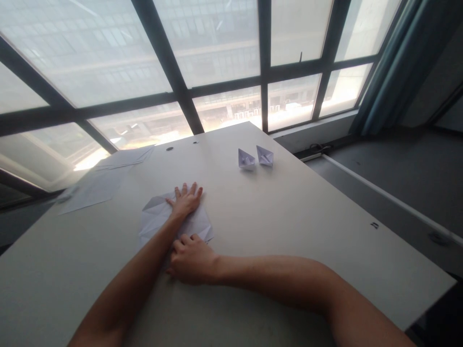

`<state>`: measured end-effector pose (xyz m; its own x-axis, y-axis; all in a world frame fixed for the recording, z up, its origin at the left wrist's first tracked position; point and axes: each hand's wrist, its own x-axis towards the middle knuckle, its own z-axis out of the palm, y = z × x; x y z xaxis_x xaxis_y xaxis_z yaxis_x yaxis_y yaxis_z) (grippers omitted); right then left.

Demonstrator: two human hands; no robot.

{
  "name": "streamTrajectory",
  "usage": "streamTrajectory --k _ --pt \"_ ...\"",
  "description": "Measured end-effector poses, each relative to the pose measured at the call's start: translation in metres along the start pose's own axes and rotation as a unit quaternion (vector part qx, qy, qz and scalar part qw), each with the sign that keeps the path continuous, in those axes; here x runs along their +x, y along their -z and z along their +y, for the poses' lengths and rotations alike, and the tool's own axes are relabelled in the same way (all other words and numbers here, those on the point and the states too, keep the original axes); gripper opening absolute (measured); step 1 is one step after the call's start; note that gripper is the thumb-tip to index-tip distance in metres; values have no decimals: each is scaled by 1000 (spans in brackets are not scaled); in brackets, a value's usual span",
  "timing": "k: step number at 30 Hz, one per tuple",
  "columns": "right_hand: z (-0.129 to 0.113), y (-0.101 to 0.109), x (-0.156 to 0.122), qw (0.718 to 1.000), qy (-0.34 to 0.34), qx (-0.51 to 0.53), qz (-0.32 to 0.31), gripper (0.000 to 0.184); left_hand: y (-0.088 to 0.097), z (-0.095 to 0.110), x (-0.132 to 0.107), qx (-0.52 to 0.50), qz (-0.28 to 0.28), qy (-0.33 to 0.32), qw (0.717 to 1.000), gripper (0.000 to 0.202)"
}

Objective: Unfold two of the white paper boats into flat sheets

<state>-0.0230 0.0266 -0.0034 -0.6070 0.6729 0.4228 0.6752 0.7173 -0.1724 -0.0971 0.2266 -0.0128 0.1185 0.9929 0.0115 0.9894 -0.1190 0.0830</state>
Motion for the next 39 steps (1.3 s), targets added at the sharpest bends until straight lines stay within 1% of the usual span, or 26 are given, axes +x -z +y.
streamTrajectory --k 3,5,7,13,17,19,20,22,23,24,26,27,29,31,32,33,34,35,36,37,38,39 --pt "0 3 1 1000 -21 22 2 41 3 1 1 8 -28 -20 999 72" --pt "0 3 2 999 -27 34 5 47 5 1 3 12 -47 -21 999 76" --pt "0 3 2 999 -23 34 5 49 6 0 4 12 -53 -18 998 78" --pt "3 2 0 999 -17 31 -3 46 2 1 -1 11 -19 -28 999 72" --pt "4 3 1 999 -6 35 -19 44 1 0 -2 -6 -19 -34 999 70" --pt "6 8 4 998 5 53 -22 43 5 0 -2 -2 -18 -31 999 70" --pt "8 15 5 998 11 62 -16 40 9 1 -3 6 -11 -32 999 70" --pt "10 37 3 997 17 74 13 31 21 8 -7 27 23 -49 998 69" --pt "11 54 -2 996 17 79 32 27 28 16 -11 39 47 -71 996 68" --pt "11 75 -10 995 13 86 52 26 35 26 -16 48 70 -99 991 67" --pt "8 125 -37 992 20 91 80 27 47 55 -32 60 100 -162 980 67" --pt "6 153 -55 992 14 85 89 27 51 72 -42 63 112 -203 971 66" --pt "2 210 -101 990 -38 65 118 25 51 106 -65 64 124 -298 944 61" --pt "5 260 -163 975 -118 44 184 26 43 135 -88 61 116 -376 917 58" --pt "11 279 -202 955 -178 22 235 28 37 145 -99 59 107 -403 907 57" --pt "20 294 -248 921 -244 -13 303 30 29 153 -108 55 98 -419 901 57" --pt "31 303 -299 870 -311 -56 378 32 21 159 -115 50 89 -428 898 56" --pt "43 306 -355 803 -363 -111 459 34 13 163 -121 44 78 -434 896 56" --pt "54 303 -413 726 -403 -171 531 36 5 164 -125 34 69 -445 892 56" --pt "63 293 -472 638 -458 -215 581 35 -2 165 -127 23 63 -460 886 56" --pt "68 277 -528 537 -530 -238 612 35 -9 165 -127 11 60 -471 880 56" --pt "68 254 -579 434 -605 -247 620 36 -15 164 -126 1 58 -474 878 56"
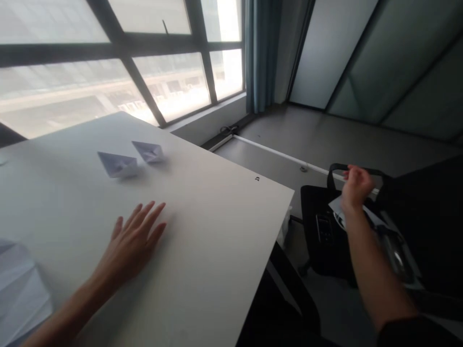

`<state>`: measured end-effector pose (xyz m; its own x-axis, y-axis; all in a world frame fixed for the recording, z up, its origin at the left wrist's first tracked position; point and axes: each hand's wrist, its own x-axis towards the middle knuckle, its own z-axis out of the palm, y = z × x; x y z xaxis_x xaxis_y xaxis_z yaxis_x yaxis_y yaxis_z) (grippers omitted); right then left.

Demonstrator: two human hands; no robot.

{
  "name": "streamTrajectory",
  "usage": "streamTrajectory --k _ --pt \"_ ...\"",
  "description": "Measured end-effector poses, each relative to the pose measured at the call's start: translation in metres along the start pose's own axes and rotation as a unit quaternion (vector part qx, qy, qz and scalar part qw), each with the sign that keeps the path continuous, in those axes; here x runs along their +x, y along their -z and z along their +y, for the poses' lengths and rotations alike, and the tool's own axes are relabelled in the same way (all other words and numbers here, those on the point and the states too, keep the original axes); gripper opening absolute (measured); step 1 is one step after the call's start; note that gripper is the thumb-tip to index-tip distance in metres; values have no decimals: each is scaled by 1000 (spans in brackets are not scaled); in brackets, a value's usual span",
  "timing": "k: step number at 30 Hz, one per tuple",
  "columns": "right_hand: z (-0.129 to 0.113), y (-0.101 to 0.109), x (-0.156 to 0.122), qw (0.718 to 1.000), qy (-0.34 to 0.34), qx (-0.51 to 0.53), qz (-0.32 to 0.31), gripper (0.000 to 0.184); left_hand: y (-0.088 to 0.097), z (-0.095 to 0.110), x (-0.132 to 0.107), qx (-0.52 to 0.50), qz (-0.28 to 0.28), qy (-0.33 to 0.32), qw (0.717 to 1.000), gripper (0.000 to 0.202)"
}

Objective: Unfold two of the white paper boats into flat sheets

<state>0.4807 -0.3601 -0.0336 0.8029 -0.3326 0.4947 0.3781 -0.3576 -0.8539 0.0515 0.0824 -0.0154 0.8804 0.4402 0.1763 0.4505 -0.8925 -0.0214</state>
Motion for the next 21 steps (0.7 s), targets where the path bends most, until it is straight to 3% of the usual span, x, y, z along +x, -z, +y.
streamTrajectory --k 2,3,6,8,11,16,21 --pt "93 25 -13 973 -147 -172 38 40 -10 -4 1 -17 -3 15 1000 57" --pt "129 39 -30 961 -179 -207 38 40 -14 -7 2 -26 -11 24 999 57" --pt "198 83 -95 933 -246 -260 25 41 -20 -13 5 -33 -26 34 999 58" --pt "223 106 -127 916 -284 -282 -1 40 -21 -15 6 -32 -27 32 999 57" --pt "247 125 -145 908 -301 -285 -52 37 -19 -14 6 -31 -26 29 999 57" --pt "277 128 -138 910 -290 -260 -144 37 -15 -12 7 -27 -34 34 998 57" --pt "293 124 -140 900 -293 -275 -169 48 -22 -16 7 -31 -25 28 999 58"
